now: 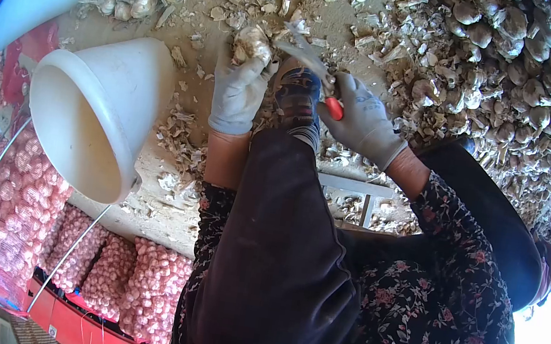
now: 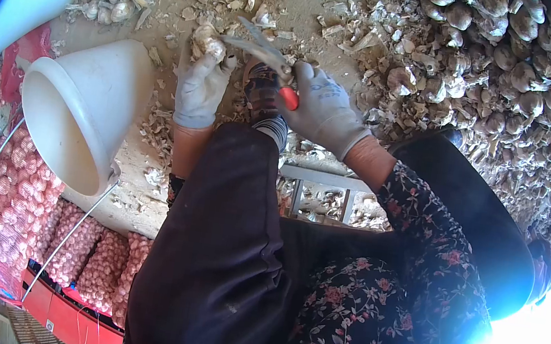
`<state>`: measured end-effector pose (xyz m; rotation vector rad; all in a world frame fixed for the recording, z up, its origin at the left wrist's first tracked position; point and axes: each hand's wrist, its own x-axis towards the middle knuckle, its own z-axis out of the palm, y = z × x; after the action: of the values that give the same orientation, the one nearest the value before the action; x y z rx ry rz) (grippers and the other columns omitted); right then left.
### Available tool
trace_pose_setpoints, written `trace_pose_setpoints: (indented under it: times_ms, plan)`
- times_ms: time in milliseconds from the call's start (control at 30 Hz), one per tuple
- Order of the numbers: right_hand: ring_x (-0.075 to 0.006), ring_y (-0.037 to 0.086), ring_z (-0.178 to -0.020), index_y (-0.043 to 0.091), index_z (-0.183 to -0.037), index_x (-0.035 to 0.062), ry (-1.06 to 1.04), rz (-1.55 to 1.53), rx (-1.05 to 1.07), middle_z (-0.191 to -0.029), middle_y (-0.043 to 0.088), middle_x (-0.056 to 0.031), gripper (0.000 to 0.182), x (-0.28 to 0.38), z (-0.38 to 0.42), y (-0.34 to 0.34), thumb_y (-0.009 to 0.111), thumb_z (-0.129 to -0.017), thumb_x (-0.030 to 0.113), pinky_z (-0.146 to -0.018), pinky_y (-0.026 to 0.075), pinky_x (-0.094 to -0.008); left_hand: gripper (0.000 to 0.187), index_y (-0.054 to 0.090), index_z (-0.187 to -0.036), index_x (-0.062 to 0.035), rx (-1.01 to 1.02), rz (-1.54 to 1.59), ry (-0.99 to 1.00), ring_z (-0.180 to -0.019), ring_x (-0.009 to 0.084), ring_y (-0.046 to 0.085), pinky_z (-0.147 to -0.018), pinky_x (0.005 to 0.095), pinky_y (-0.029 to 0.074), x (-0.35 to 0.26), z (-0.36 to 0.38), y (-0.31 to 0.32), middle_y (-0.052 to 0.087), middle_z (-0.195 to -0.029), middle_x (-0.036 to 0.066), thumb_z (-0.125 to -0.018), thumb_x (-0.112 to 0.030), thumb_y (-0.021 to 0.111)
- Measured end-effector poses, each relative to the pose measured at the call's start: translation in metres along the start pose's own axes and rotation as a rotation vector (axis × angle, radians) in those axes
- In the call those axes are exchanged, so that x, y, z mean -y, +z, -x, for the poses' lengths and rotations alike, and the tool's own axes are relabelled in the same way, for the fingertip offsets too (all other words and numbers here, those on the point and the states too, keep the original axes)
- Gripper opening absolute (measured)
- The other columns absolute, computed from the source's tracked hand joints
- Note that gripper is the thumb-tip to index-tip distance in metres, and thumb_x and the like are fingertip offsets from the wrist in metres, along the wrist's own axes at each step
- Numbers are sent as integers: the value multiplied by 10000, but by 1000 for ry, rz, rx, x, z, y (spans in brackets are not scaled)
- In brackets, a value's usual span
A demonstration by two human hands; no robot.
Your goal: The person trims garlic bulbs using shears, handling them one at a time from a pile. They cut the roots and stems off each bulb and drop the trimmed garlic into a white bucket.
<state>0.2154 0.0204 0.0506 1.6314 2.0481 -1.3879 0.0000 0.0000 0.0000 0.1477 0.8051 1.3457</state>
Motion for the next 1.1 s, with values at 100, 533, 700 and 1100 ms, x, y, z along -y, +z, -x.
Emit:
trace_pose_setpoints:
  times_ms: [100, 533, 700, 1100]
  plan:
    - [-409, 604, -909, 444, -1126, 38, -143, -51, -100, -946, 615, -259, 439, 12, -9, 4, 578, -830, 333, -790, 478, -464, 536, 402, -1275, -65, 20, -21, 111, -1031, 194, 569, -895, 340, 468, -6, -2, 18, 549, -1157, 105, -793, 69, 595]
    - [-424, 606, -876, 550, -969, -28, 149, -292, 57, -822, 617, -277, 387, -15, -16, -14, 545, -835, 335, -779, 466, -453, 242, 551, -975, 8, -1144, -2418, 1248, -760, 233, 592, -695, 354, 504, -169, 56, 69, 607, -899, 147, -784, -127, 614]
    - [-430, 593, -935, 528, -1051, -20, 183, -263, 64, -906, 621, -285, 420, -19, -18, -14, 540, -832, 339, -836, 457, -463, 420, 476, -1209, -46, -241, -1970, 524, -895, 252, 591, -796, 390, 473, -72, -85, 95, 556, -1101, 155, -815, -146, 580]
    - [-423, 607, -859, 473, -987, -22, 105, -44, -77, -844, 618, -270, 416, -42, -38, -4, 522, -844, 366, -780, 470, -483, 535, 437, -1206, -3, 16, -1414, 209, -911, 198, 601, -784, 315, 493, -2, -135, -18, 583, -1058, 104, -752, -91, 707]
